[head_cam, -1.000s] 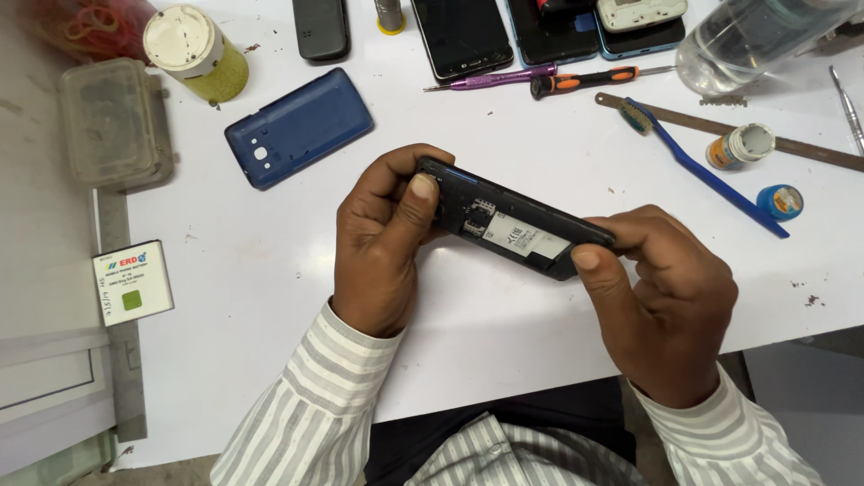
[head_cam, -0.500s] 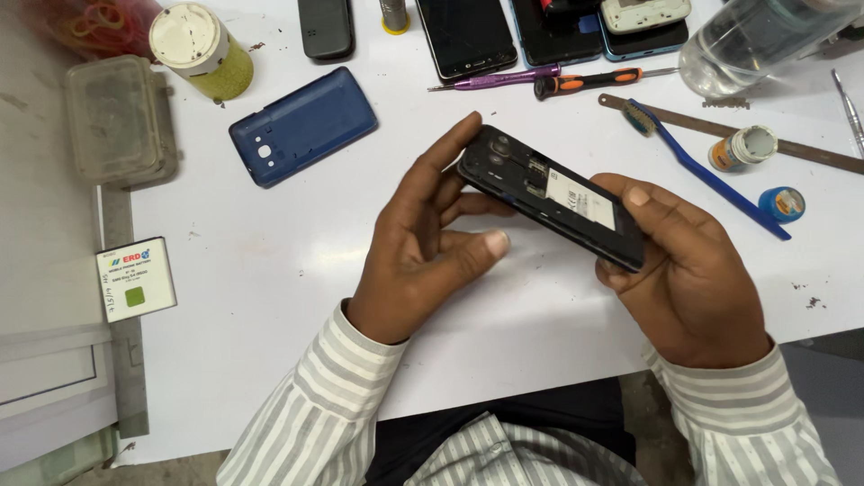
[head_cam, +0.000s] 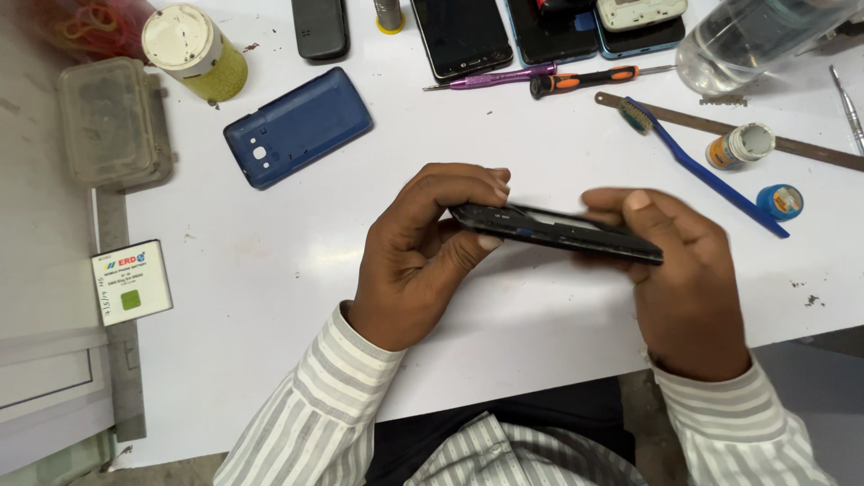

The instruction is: The person disassembles a mobile phone, separating the internal board from the frame, then uses a screwdriver on the phone body and brushes the internal components. They then fit the blue back cover onto the phone and begin handling another phone at the end.

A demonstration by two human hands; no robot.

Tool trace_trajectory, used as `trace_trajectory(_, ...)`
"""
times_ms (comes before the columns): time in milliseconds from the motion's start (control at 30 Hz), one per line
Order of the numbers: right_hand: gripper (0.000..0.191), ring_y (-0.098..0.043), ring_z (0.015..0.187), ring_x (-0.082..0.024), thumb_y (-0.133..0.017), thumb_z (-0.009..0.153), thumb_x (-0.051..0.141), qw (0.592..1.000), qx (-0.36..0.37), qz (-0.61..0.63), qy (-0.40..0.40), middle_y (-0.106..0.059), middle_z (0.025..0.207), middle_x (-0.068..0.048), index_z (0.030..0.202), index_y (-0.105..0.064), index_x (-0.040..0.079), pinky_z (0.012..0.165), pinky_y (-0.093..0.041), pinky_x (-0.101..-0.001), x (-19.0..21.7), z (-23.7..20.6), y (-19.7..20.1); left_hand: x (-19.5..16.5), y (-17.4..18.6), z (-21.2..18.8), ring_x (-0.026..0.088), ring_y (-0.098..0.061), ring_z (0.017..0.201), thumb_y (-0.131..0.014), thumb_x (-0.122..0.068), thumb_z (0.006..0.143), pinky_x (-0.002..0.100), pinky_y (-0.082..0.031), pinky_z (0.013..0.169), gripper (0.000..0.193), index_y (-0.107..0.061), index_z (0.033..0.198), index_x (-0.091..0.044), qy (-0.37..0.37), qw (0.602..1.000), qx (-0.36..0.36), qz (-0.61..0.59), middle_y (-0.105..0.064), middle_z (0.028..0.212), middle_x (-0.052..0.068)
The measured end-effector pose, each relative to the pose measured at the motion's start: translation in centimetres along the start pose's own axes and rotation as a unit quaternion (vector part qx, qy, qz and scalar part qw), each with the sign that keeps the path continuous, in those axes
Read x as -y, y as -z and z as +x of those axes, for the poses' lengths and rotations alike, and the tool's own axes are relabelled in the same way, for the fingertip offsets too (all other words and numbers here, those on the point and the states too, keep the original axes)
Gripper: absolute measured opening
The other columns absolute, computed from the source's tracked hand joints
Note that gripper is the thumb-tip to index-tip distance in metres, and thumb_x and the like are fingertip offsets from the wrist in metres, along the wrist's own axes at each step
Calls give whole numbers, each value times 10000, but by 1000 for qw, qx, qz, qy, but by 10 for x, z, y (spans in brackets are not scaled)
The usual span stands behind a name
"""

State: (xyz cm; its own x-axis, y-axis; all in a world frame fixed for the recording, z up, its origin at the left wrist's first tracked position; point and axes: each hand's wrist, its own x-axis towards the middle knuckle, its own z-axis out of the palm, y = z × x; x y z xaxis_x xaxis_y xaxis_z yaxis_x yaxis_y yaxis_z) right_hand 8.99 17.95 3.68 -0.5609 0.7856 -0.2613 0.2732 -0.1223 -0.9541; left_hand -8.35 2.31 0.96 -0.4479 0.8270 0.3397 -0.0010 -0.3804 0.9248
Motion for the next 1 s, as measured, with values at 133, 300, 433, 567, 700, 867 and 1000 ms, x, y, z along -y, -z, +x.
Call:
trace_trajectory(133,279,-711,998,-194,-519,1204,157,931,-78,-131,331,-721,1089,-163,1181,-662,-81,982,-587,-298,0,-10,-7,1,-1,0,260,-604,1363,-679,-63,1084,378,-545,1193,177,-606,1245,-54,-10,1000,-14,4,-607,1272,78)
trace_trajectory(300,239,-669,1048,-233,-541,1233,155,881,-98,-201,416,-716,1156,-173,1221,-661,-51,950,-531,-281,8,-21,-5,-2,0,-2,273,-600,1388,-666,-62,1089,392,-536,1217,168,-605,1245,-50,0,1000,-24,-9,-622,1257,85)
trace_trajectory(433,244,-695,1053,-235,-572,1143,205,887,-49,-178,424,-704,1128,-149,1210,-647,-17,979,-563,-314,19,-20,-7,-4,-2,-1,284,-600,1407,-681,-79,1069,393,-549,1180,190,-608,1242,-44,0,999,-15,41,-624,1253,91)
trace_trajectory(567,225,-727,1040,-252,-697,1020,184,872,16,-208,443,-714,1098,-156,1135,-636,0,922,-597,-344,17,-19,-15,-5,-5,1,301,-605,1438,-684,-93,1047,397,-562,1132,219,-624,1253,-52,5,996,0,85,-633,1282,95)
trace_trajectory(700,186,-758,988,-220,-743,1014,135,873,26,-227,431,-735,1068,-144,1146,-665,30,825,-619,-285,9,-18,-19,-5,-6,1,271,-626,1360,-675,-149,1080,359,-595,1120,192,-623,1232,-42,-21,991,8,132,-652,1226,92)
trace_trajectory(867,188,-751,942,-200,-746,1022,128,881,10,-210,424,-734,1075,-131,1152,-661,22,775,-594,-262,-4,-18,-23,-7,-9,-2,190,-645,1132,-583,-258,1113,334,-576,1016,260,-618,1291,-71,-4,990,23,142,-622,1247,89)
trace_trajectory(1000,187,-742,946,-190,-736,1027,126,887,12,-196,418,-724,1072,-128,1160,-656,21,781,-592,-256,-9,-18,-25,-5,-9,-3,168,-639,1142,-562,-277,1138,320,-588,1020,235,-614,1273,-92,2,992,23,128,-621,1221,72)
